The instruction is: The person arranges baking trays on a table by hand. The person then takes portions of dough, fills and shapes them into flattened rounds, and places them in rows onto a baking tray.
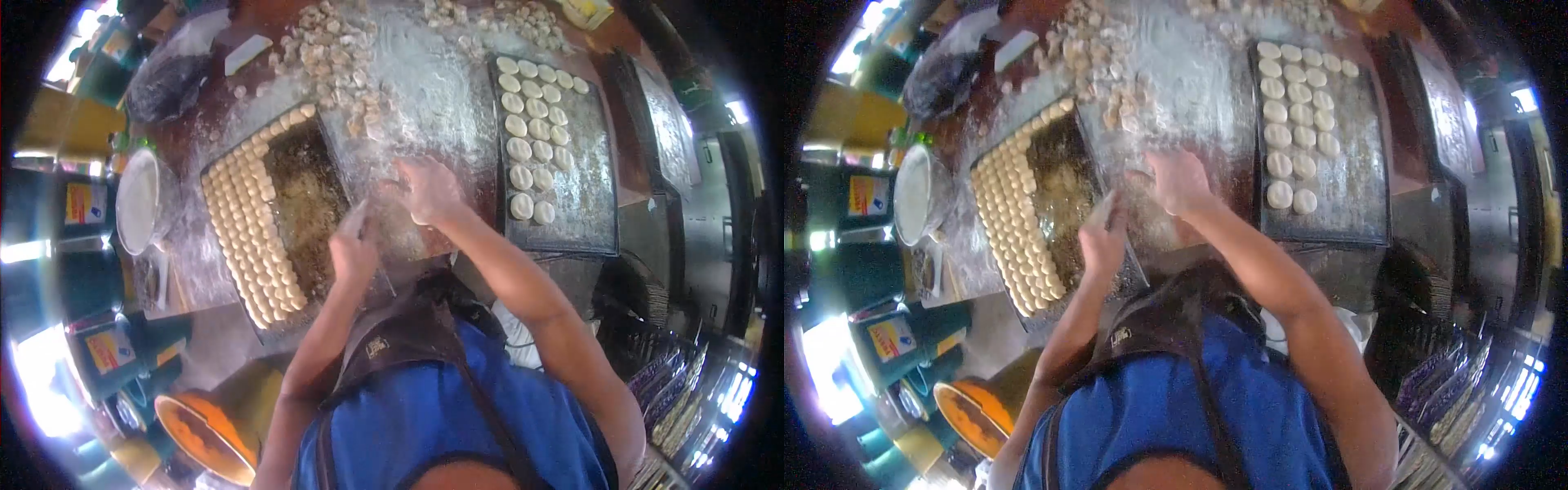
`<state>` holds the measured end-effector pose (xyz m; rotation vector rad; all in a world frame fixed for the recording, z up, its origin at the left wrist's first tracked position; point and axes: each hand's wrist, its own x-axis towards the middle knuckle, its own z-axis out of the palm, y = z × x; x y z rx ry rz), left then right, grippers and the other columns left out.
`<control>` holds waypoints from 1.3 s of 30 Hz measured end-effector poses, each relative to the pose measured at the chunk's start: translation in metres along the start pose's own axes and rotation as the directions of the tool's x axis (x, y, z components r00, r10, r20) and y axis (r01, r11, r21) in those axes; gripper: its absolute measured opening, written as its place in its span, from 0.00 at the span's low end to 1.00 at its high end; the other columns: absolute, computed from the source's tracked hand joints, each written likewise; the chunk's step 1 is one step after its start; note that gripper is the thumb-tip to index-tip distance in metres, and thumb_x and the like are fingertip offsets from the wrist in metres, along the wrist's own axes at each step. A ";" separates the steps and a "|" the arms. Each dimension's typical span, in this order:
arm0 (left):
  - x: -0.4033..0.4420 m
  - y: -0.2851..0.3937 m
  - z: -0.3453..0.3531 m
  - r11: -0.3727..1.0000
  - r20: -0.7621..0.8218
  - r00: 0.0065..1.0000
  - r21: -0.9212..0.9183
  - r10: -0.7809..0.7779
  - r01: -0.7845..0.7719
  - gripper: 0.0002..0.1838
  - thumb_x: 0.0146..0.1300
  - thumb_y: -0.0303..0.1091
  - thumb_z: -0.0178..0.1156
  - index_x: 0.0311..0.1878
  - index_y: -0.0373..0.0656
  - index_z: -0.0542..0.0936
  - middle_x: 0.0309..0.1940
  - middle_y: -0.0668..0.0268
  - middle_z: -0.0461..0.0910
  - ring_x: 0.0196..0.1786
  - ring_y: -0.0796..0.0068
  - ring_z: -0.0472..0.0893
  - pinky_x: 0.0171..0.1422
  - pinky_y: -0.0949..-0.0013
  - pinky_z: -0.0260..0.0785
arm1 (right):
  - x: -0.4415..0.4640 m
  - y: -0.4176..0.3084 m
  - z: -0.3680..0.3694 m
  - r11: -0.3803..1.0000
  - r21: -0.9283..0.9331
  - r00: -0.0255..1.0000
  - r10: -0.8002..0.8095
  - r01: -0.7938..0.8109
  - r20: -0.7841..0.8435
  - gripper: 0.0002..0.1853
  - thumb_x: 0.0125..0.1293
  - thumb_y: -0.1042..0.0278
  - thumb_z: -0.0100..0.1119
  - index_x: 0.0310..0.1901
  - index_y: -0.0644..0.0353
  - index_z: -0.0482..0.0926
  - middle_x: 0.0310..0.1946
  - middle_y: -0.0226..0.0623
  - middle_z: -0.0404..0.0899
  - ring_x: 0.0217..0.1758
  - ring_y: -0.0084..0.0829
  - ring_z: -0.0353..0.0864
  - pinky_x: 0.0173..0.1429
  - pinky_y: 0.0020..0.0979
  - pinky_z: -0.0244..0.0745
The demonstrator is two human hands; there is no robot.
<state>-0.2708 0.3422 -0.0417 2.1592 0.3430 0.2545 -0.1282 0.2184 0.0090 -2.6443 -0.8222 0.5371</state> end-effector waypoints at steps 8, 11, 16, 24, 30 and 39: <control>0.040 -0.061 -0.112 0.969 -0.377 0.920 0.168 -0.107 0.181 0.15 0.71 0.34 0.56 0.58 0.52 0.81 0.58 0.61 0.81 0.64 0.61 0.77 0.64 0.56 0.75 | -0.042 0.019 0.024 0.968 -0.016 0.962 0.250 -0.250 0.114 0.29 0.69 0.40 0.54 0.54 0.62 0.75 0.53 0.49 0.76 0.57 0.41 0.76 0.60 0.46 0.72; 0.068 -0.107 -0.135 0.779 -0.276 0.957 0.618 0.087 0.107 0.15 0.71 0.39 0.56 0.58 0.51 0.81 0.56 0.62 0.82 0.61 0.61 0.79 0.61 0.55 0.76 | -0.063 0.048 0.035 0.960 0.281 0.994 -0.042 0.012 0.101 0.25 0.63 0.47 0.64 0.49 0.62 0.77 0.48 0.45 0.80 0.50 0.40 0.80 0.55 0.44 0.74; 0.078 -0.041 -0.156 0.904 -0.292 0.943 0.341 -0.158 0.257 0.18 0.71 0.47 0.56 0.54 0.48 0.83 0.53 0.65 0.83 0.53 0.63 0.82 0.53 0.56 0.78 | -0.116 0.123 -0.062 0.889 0.388 0.808 0.406 -0.242 -0.427 0.23 0.60 0.60 0.65 0.57 0.55 0.78 0.46 0.42 0.84 0.47 0.40 0.83 0.54 0.41 0.78; 0.068 0.038 -0.018 0.570 0.154 0.836 -0.666 -0.527 0.482 0.22 0.70 0.36 0.58 0.64 0.38 0.74 0.62 0.56 0.74 0.55 0.67 0.79 0.59 0.62 0.76 | -0.131 0.212 -0.052 0.891 -0.208 0.793 0.226 -0.402 -0.565 0.23 0.67 0.53 0.60 0.57 0.59 0.77 0.65 0.48 0.72 0.73 0.43 0.67 0.76 0.51 0.57; 0.008 0.032 -0.003 0.293 0.393 0.798 -0.780 -0.457 0.553 0.21 0.67 0.27 0.59 0.62 0.32 0.75 0.48 0.60 0.80 0.47 0.70 0.80 0.57 0.69 0.73 | -0.063 0.146 -0.133 0.846 -0.141 0.855 0.518 -0.515 -0.016 0.18 0.70 0.49 0.55 0.48 0.55 0.78 0.52 0.41 0.80 0.63 0.38 0.76 0.65 0.45 0.70; 0.005 0.048 -0.006 0.657 0.531 0.674 -0.263 -0.513 0.707 0.17 0.73 0.38 0.58 0.55 0.34 0.78 0.42 0.60 0.82 0.43 0.72 0.80 0.53 0.62 0.73 | 0.112 0.053 0.004 0.992 0.117 0.997 -0.030 0.038 -0.071 0.13 0.64 0.61 0.62 0.44 0.59 0.81 0.34 0.45 0.83 0.41 0.45 0.85 0.47 0.46 0.77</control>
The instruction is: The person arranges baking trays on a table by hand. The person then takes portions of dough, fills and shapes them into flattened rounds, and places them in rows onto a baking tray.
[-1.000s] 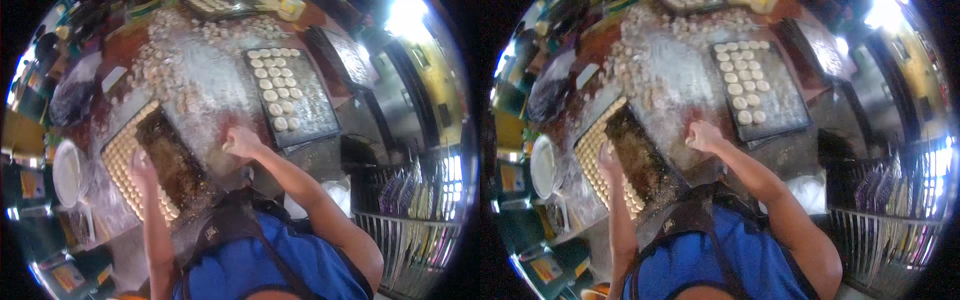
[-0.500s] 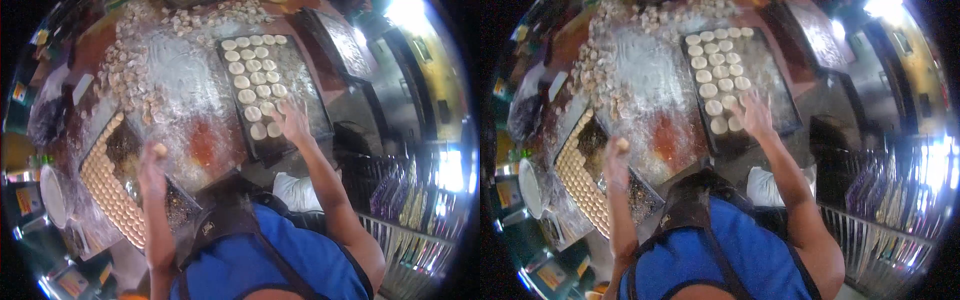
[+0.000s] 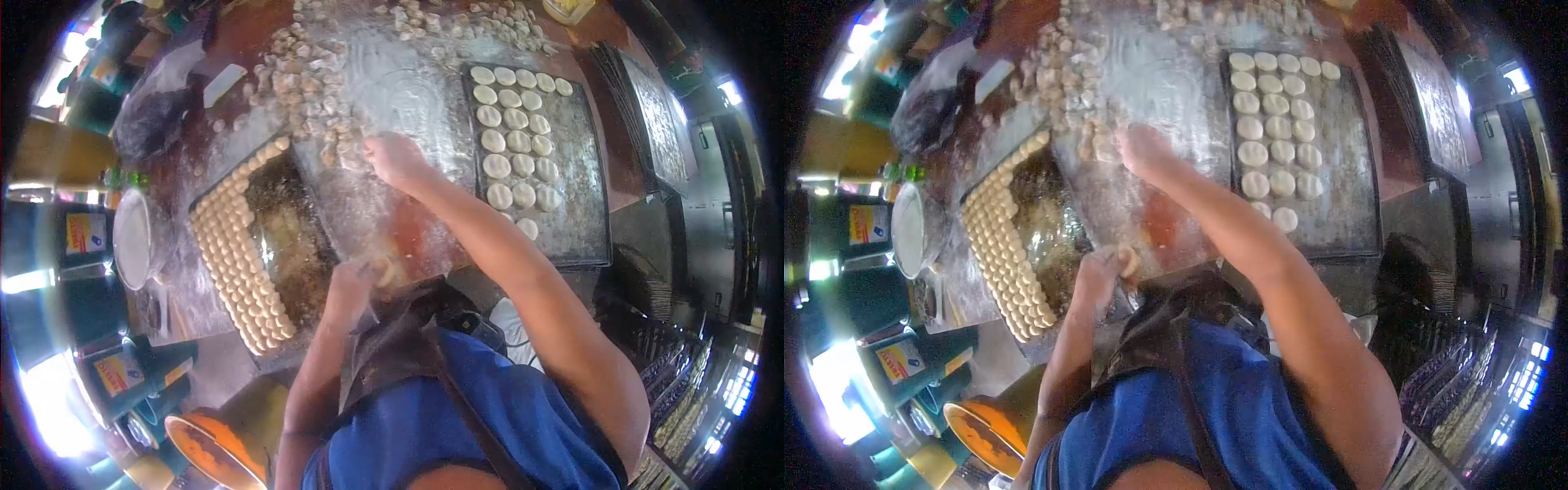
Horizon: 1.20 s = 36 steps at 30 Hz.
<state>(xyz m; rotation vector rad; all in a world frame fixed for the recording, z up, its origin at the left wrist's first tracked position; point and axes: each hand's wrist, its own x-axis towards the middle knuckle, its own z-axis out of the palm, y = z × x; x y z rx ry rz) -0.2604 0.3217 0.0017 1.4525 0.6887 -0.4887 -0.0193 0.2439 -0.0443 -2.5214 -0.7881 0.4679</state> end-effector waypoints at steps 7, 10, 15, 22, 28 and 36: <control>0.007 -0.007 -0.052 0.709 -0.104 0.972 -0.667 0.212 -0.227 0.16 0.77 0.40 0.51 0.55 0.37 0.79 0.42 0.69 0.81 0.44 0.78 0.79 0.48 0.72 0.73 | -0.139 -0.105 0.027 0.791 -0.358 0.812 -0.569 0.496 -0.134 0.21 0.65 0.68 0.63 0.60 0.60 0.77 0.50 0.45 0.84 0.54 0.44 0.84 0.62 0.42 0.78; -0.016 0.002 -0.070 0.858 -0.068 0.965 -0.444 0.254 -0.257 0.14 0.76 0.35 0.52 0.55 0.36 0.79 0.42 0.68 0.81 0.45 0.81 0.79 0.49 0.73 0.72 | -0.161 -0.108 0.012 0.748 0.657 0.993 -0.029 0.097 -0.114 0.24 0.67 0.61 0.64 0.62 0.61 0.76 0.64 0.49 0.74 0.62 0.45 0.77 0.71 0.45 0.68; -0.037 0.016 -0.060 0.820 0.185 0.800 -0.062 0.570 -0.570 0.19 0.72 0.26 0.52 0.64 0.36 0.74 0.45 0.65 0.83 0.39 0.80 0.81 0.43 0.74 0.78 | -0.181 -0.110 -0.006 0.727 0.678 0.994 0.077 -0.108 0.076 0.17 0.65 0.62 0.66 0.52 0.63 0.84 0.40 0.40 0.88 0.41 0.37 0.87 0.46 0.38 0.79; 0.030 -0.015 -0.025 0.862 0.046 0.866 0.077 0.498 -0.500 0.22 0.63 0.16 0.55 0.61 0.35 0.76 0.44 0.60 0.83 0.45 0.66 0.83 0.50 0.66 0.80 | -0.191 -0.088 0.021 0.928 0.252 0.879 -0.135 0.274 -0.456 0.13 0.58 0.75 0.62 0.46 0.63 0.84 0.38 0.51 0.85 0.38 0.45 0.86 0.43 0.37 0.78; 0.050 -0.011 -0.004 0.285 0.275 0.693 0.765 0.667 -0.578 0.18 0.66 0.26 0.50 0.58 0.41 0.78 0.41 0.47 0.81 0.46 0.44 0.82 0.49 0.49 0.74 | -0.178 -0.015 0.007 0.891 0.448 0.997 0.073 -0.076 0.024 0.15 0.61 0.70 0.65 0.49 0.61 0.85 0.49 0.45 0.84 0.52 0.41 0.83 0.58 0.37 0.76; 0.056 -0.020 0.037 0.611 -0.191 0.640 0.582 0.744 -0.536 0.11 0.55 0.21 0.63 0.42 0.40 0.85 0.41 0.53 0.82 0.47 0.47 0.81 0.54 0.54 0.74 | -0.160 0.030 0.033 0.850 0.455 0.939 -0.121 0.266 -0.322 0.08 0.54 0.74 0.67 0.37 0.62 0.84 0.36 0.46 0.81 0.42 0.51 0.80 0.47 0.45 0.77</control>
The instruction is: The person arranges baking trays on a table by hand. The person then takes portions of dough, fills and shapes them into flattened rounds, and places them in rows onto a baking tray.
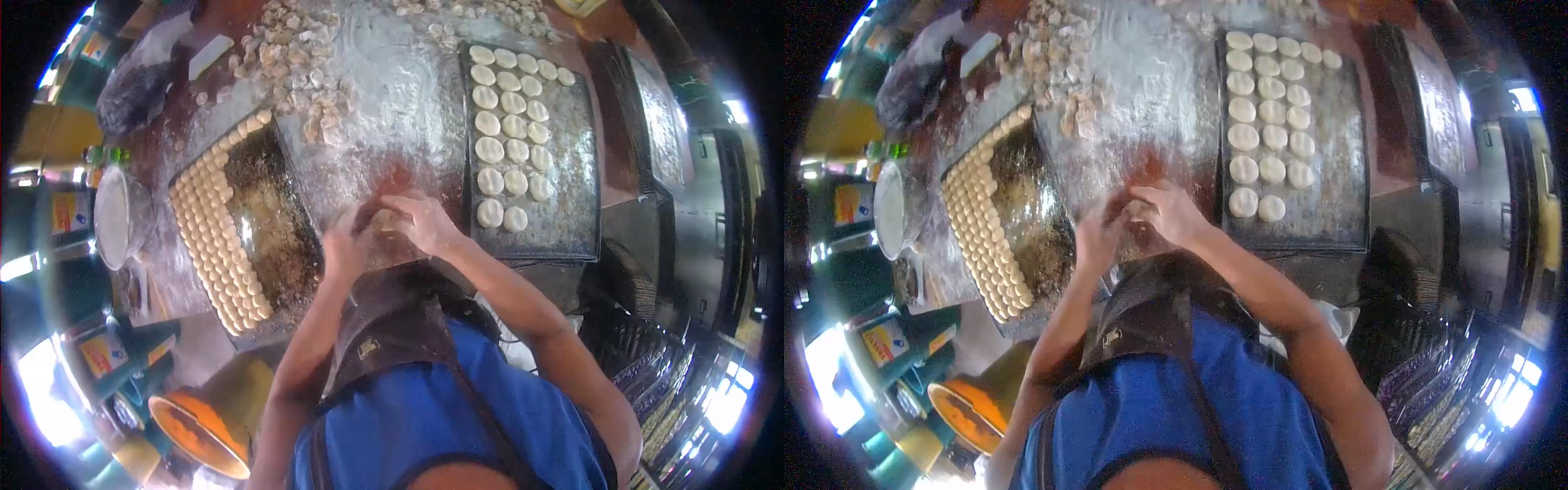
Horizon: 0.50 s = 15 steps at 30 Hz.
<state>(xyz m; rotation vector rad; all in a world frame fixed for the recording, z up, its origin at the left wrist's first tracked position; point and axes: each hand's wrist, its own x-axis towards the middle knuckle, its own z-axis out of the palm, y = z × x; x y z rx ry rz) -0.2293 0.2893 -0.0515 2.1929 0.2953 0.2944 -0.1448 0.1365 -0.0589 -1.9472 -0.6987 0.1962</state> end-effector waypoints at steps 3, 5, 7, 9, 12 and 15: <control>-0.008 -0.017 0.000 0.996 -0.029 0.996 0.049 0.082 -0.081 0.12 0.52 0.20 0.64 0.41 0.41 0.86 0.42 0.55 0.83 0.47 0.51 0.82 0.52 0.59 0.76 | 0.010 0.017 0.002 0.996 -0.091 0.972 0.013 0.009 0.235 0.08 0.54 0.67 0.69 0.37 0.57 0.86 0.38 0.43 0.83 0.46 0.46 0.82 0.48 0.41 0.77; -0.006 -0.007 -0.003 0.984 0.104 0.993 0.172 -0.057 0.038 0.15 0.50 0.20 0.64 0.42 0.42 0.86 0.44 0.57 0.84 0.47 0.55 0.83 0.50 0.63 0.78 | 0.029 0.002 -0.004 0.947 -0.310 0.910 0.058 0.079 0.410 0.13 0.52 0.65 0.71 0.40 0.58 0.85 0.37 0.47 0.85 0.44 0.49 0.83 0.47 0.42 0.78; -0.010 -0.013 0.005 0.984 0.064 0.997 0.167 0.051 -0.061 0.17 0.52 0.21 0.64 0.47 0.44 0.86 0.44 0.56 0.85 0.43 0.56 0.84 0.47 0.63 0.78 | 0.034 -0.016 -0.005 0.980 -0.197 0.928 0.103 -0.033 0.357 0.14 0.51 0.66 0.71 0.40 0.58 0.85 0.35 0.50 0.84 0.41 0.50 0.84 0.46 0.44 0.79; -0.024 -0.006 0.010 0.999 -0.107 0.994 -0.006 0.033 -0.034 0.19 0.56 0.22 0.63 0.52 0.46 0.84 0.43 0.56 0.85 0.41 0.54 0.85 0.47 0.60 0.78 | 0.036 -0.024 0.002 0.924 -0.381 0.890 0.147 0.032 0.432 0.10 0.54 0.75 0.63 0.39 0.60 0.82 0.31 0.50 0.83 0.38 0.51 0.84 0.45 0.45 0.79; -0.025 0.004 -0.035 0.994 0.119 0.988 -0.040 -0.101 0.106 0.20 0.64 0.24 0.60 0.60 0.43 0.79 0.48 0.56 0.85 0.47 0.59 0.85 0.54 0.63 0.78 | 0.061 -0.062 -0.007 0.876 -0.478 0.849 0.203 0.065 0.488 0.09 0.60 0.68 0.62 0.42 0.58 0.82 0.34 0.49 0.84 0.40 0.46 0.86 0.44 0.44 0.81; -0.025 -0.034 -0.064 0.985 0.048 0.997 -0.158 -0.065 0.072 0.17 0.69 0.27 0.56 0.60 0.43 0.80 0.54 0.58 0.83 0.54 0.65 0.84 0.58 0.67 0.78 | 0.057 -0.072 0.030 0.854 -0.508 0.942 0.250 -0.106 0.224 0.20 0.71 0.50 0.53 0.54 0.56 0.79 0.47 0.50 0.83 0.51 0.44 0.84 0.53 0.44 0.80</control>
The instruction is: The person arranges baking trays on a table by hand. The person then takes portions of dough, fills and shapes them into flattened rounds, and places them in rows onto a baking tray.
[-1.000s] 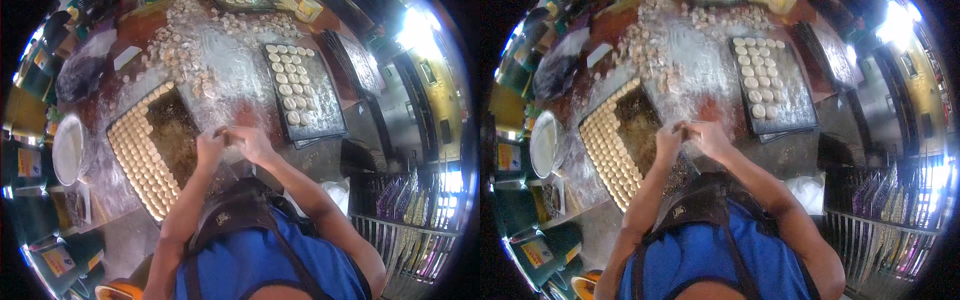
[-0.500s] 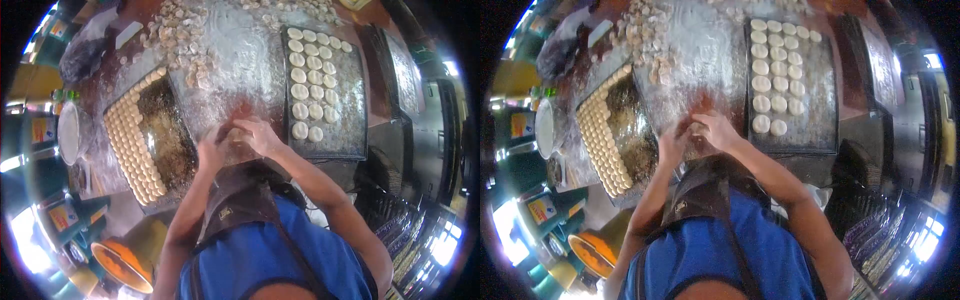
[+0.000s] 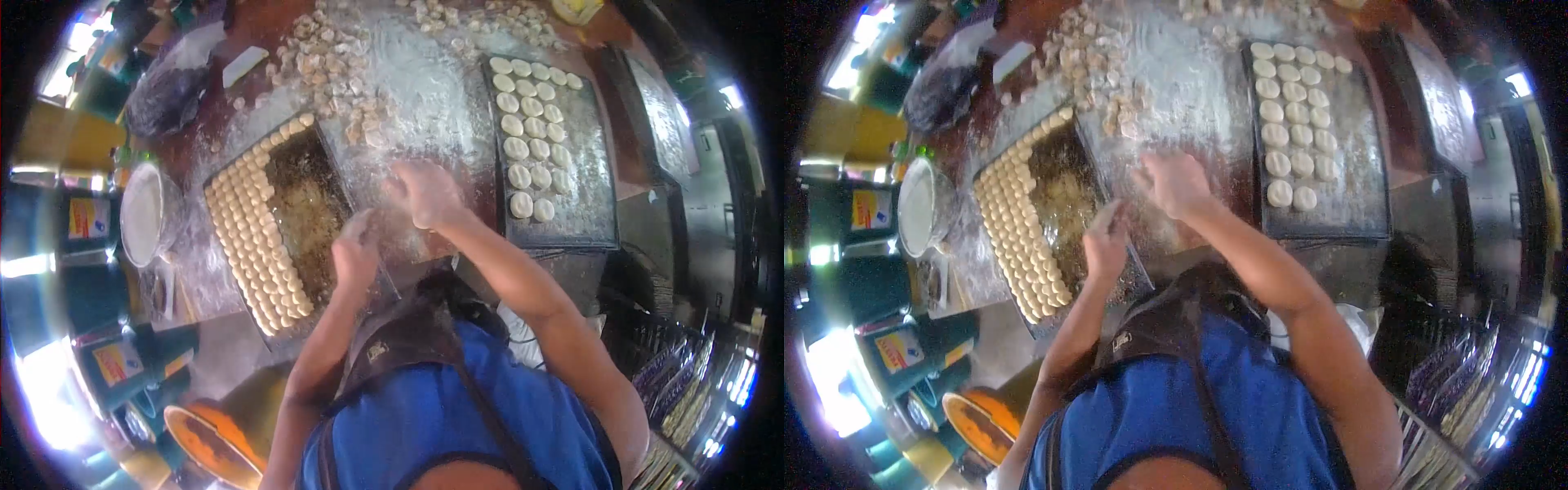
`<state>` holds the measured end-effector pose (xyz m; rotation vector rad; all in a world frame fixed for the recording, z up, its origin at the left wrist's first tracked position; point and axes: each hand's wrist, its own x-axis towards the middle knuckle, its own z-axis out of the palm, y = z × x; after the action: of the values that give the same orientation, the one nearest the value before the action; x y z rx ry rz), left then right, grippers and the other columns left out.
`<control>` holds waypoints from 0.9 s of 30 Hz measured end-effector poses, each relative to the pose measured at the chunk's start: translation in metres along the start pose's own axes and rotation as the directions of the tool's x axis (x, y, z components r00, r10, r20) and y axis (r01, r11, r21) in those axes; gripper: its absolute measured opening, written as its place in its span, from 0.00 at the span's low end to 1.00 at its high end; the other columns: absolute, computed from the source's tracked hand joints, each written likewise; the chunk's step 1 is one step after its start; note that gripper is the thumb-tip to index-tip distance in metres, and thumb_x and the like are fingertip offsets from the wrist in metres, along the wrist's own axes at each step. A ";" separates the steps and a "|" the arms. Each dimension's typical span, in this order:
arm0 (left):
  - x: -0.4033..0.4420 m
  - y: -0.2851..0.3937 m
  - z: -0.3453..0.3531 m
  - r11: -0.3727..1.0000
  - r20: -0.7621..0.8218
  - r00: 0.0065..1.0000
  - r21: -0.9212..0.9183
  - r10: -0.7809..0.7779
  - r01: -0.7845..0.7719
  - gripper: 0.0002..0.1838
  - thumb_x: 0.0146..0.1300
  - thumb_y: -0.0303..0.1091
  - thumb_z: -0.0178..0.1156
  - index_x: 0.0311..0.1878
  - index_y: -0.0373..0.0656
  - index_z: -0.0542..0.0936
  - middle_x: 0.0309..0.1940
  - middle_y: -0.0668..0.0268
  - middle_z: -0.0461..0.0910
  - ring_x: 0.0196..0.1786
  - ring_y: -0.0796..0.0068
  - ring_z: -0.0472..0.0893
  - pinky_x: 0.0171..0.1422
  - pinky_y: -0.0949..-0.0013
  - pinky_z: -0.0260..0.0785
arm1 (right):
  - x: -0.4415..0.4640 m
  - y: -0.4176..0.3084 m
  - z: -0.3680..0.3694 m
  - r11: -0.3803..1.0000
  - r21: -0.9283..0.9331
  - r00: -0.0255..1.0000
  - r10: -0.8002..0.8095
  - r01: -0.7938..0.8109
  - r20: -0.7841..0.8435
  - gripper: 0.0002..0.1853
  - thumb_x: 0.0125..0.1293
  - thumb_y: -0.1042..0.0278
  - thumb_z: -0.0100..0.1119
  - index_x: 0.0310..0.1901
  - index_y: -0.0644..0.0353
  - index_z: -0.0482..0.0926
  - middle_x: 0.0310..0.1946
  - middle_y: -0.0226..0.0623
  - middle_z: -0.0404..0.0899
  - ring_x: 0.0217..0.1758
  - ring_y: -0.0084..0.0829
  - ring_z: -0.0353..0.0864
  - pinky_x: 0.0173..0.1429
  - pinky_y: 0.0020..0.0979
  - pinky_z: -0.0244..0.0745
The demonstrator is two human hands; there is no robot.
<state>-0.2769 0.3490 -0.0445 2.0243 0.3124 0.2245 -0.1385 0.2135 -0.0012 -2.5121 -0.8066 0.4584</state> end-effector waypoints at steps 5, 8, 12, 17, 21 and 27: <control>0.022 -0.017 -0.069 0.954 -0.127 0.985 0.262 -0.115 0.145 0.14 0.68 0.32 0.59 0.56 0.47 0.83 0.55 0.59 0.83 0.56 0.65 0.82 0.61 0.64 0.76 | -0.010 0.000 0.037 0.948 -0.288 0.918 0.008 -0.133 -0.397 0.31 0.67 0.37 0.51 0.48 0.64 0.79 0.54 0.50 0.76 0.61 0.51 0.74 0.63 0.49 0.70; 0.043 -0.044 -0.113 0.910 -0.436 0.900 0.364 -0.021 0.198 0.14 0.70 0.37 0.59 0.56 0.49 0.83 0.54 0.55 0.83 0.58 0.63 0.81 0.57 0.62 0.79 | -0.044 0.015 0.017 0.941 -0.130 0.949 0.316 -0.314 -0.002 0.30 0.64 0.38 0.57 0.50 0.62 0.78 0.54 0.48 0.77 0.59 0.47 0.76 0.63 0.47 0.71; 0.084 -0.062 -0.169 0.820 -0.223 0.950 0.487 -0.218 0.302 0.18 0.70 0.44 0.58 0.57 0.45 0.82 0.51 0.54 0.83 0.54 0.62 0.82 0.53 0.61 0.80 | -0.086 0.044 0.006 0.969 0.220 0.991 0.091 -0.110 0.094 0.24 0.57 0.47 0.65 0.45 0.61 0.79 0.46 0.46 0.80 0.49 0.43 0.81 0.56 0.41 0.75; 0.108 -0.064 -0.170 0.866 -0.307 0.942 0.425 -0.134 0.262 0.21 0.68 0.46 0.62 0.56 0.43 0.83 0.48 0.57 0.84 0.50 0.61 0.83 0.54 0.61 0.78 | -0.156 0.074 -0.100 0.889 0.252 0.709 0.458 -0.383 -0.536 0.20 0.59 0.63 0.69 0.51 0.61 0.79 0.43 0.45 0.85 0.46 0.42 0.84 0.51 0.38 0.77; 0.090 0.011 -0.112 0.931 -0.277 0.900 -0.242 -0.337 0.274 0.25 0.64 0.49 0.65 0.56 0.40 0.82 0.56 0.56 0.80 0.59 0.62 0.78 0.66 0.63 0.72 | -0.182 0.155 -0.097 0.892 -0.021 0.702 0.340 -0.451 -0.625 0.20 0.61 0.63 0.67 0.54 0.60 0.79 0.47 0.49 0.83 0.55 0.47 0.81 0.64 0.41 0.72; 0.056 0.040 -0.022 0.917 0.174 0.903 0.152 -0.392 0.368 0.23 0.71 0.33 0.57 0.66 0.36 0.71 0.64 0.54 0.73 0.65 0.61 0.74 0.67 0.67 0.72 | -0.180 0.166 -0.076 0.830 -0.479 0.884 0.035 -0.285 -0.466 0.23 0.65 0.56 0.63 0.53 0.68 0.78 0.48 0.50 0.82 0.62 0.49 0.76 0.76 0.49 0.54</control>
<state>-0.2250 0.3676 0.0018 2.0319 0.5951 -0.2489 -0.1685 -0.0410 0.0076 -3.0437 -0.5895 -0.3499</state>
